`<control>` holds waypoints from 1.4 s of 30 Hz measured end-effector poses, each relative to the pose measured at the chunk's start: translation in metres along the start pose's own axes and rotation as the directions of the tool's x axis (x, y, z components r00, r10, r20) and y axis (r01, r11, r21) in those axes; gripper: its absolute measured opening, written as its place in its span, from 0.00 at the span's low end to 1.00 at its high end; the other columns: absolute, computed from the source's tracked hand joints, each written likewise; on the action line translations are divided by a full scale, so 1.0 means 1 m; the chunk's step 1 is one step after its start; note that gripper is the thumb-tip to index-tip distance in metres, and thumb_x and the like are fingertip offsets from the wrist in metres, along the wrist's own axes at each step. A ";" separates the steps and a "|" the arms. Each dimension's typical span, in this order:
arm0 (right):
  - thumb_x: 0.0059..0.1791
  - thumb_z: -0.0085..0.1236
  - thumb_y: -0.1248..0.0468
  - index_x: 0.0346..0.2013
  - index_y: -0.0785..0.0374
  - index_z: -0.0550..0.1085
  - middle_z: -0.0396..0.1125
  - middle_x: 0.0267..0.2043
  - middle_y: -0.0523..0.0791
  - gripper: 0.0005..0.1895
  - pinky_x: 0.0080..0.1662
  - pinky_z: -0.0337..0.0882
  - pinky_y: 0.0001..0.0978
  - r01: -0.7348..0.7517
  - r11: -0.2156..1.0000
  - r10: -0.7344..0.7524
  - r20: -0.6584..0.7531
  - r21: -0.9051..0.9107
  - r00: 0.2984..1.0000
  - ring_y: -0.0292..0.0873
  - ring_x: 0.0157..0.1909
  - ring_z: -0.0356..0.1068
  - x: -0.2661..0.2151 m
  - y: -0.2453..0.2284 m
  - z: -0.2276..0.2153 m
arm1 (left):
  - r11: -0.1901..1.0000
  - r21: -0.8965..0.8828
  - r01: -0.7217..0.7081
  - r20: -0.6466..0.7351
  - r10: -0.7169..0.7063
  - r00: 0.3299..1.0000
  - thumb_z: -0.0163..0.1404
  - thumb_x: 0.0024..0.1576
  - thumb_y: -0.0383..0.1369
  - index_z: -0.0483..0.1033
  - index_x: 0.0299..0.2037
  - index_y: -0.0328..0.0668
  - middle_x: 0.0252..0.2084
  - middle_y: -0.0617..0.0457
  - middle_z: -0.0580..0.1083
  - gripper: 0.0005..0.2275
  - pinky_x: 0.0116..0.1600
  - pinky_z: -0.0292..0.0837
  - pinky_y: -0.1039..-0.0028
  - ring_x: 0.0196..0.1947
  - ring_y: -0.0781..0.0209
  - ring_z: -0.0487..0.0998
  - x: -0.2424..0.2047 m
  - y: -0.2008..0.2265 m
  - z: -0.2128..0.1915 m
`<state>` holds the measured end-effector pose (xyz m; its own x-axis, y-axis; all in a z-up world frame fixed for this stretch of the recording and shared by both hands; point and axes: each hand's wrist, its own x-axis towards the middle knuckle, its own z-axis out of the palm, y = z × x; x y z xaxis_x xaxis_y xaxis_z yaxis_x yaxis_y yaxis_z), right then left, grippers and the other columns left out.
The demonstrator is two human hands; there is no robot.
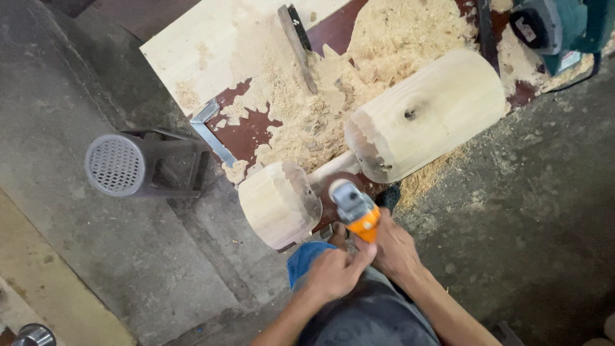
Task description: The person uses an angle grinder to smooth and shape a large cylindrical wooden piece mounted on a workbench. The person moves the grinder along the curved surface, generating wood shavings, and occasionally pauses to wipe the surface with a hand.
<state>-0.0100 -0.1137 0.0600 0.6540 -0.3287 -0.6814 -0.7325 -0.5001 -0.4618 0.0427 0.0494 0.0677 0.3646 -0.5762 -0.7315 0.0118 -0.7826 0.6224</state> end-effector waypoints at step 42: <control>0.43 0.62 0.41 0.58 0.69 0.57 0.73 0.40 0.65 0.44 0.49 0.73 0.57 -0.151 0.955 0.165 0.036 -0.256 0.986 0.69 0.46 0.74 -0.017 -0.004 -0.038 | 0.687 -0.722 -0.080 0.077 0.195 0.978 0.46 0.67 0.52 0.68 0.67 0.36 0.58 0.40 0.74 0.28 0.63 0.68 0.67 0.56 0.57 0.74 0.010 -0.026 0.067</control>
<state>-0.0111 -0.1365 0.0944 0.5167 -0.3776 -0.7684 -0.7494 -0.6334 -0.1927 -0.0162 0.0482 0.0261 0.2870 -0.7343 -0.6151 0.6513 -0.3213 0.6874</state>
